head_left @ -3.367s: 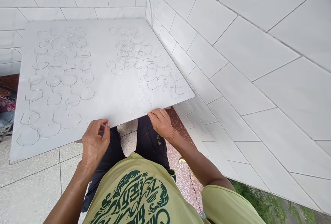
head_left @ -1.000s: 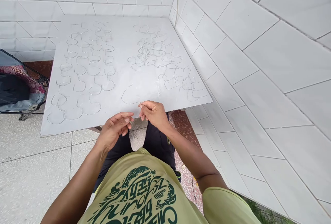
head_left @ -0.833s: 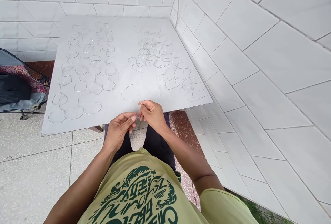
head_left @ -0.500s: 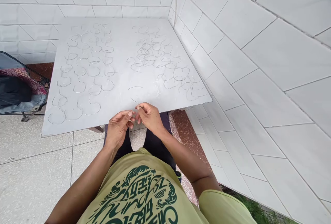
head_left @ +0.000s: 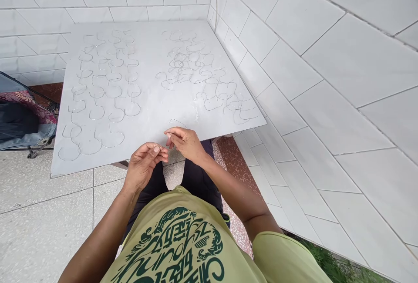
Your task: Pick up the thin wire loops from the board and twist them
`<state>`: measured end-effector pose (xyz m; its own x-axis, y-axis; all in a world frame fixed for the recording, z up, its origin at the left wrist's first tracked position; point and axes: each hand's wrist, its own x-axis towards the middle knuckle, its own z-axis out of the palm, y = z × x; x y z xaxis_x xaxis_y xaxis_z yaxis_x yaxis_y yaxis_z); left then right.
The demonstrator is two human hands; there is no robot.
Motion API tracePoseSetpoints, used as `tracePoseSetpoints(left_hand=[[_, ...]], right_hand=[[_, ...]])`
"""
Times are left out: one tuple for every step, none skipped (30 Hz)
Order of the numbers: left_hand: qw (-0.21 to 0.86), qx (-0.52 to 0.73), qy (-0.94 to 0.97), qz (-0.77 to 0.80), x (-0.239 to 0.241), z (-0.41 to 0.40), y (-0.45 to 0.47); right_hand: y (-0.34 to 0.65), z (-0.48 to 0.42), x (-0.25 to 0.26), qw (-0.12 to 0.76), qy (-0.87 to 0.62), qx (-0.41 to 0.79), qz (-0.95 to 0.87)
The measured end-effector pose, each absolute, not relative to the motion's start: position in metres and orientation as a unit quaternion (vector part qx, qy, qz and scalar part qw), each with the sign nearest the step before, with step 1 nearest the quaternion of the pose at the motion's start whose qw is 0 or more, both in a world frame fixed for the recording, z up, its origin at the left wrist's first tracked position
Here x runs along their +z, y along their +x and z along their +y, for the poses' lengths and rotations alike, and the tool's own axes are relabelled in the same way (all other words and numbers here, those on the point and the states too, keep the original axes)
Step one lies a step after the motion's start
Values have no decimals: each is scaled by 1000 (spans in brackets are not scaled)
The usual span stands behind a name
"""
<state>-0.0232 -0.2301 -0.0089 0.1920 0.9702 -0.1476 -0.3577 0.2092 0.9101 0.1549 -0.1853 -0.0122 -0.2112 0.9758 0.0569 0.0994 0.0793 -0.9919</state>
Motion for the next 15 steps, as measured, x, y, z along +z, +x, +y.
tracePoseSetpoints(left_hand=[[666,500,386,397,-9,-229,-26],[665,501,386,397,-9,-229,-28],[664,502,387,397,-8,-228,-30],[664,501,388,397,-8,-227,-32],[664,501,389,396,-8,-227,-33],[665,501,389,395,-8,-226,-34],[664,501,389,395,-7,-225,-35],[663,503,390,395,-7,-225,-36],[661,505,390,394,-7,-225,-37],[659,508,390,394,-6,-224,-38],[657,511,391,393,-6,-224,-39],[655,512,392,393,-5,-223,-41],[654,513,393,393,-5,-223,-42],[654,512,394,394,-5,-222,-44],[654,510,395,395,-4,-222,-46]], right_hand=[[156,-185,-12,429,-454,506,-595],[157,-185,-11,424,-455,510,-595],[157,-185,-11,419,-454,514,-595],[157,-184,-10,417,-452,517,-596],[157,-184,-9,417,-448,519,-597],[157,-184,-9,418,-445,519,-598],[156,-185,-9,420,-443,518,-600],[156,-185,-9,421,-441,515,-603],[155,-186,-9,420,-439,513,-606],[155,-186,-9,418,-438,511,-610],[155,-187,-10,415,-438,510,-613],[155,-189,-11,410,-438,509,-617],[155,-190,-12,404,-441,508,-620],[155,-191,-13,397,-445,505,-624],[156,-192,-14,389,-451,501,-628]])
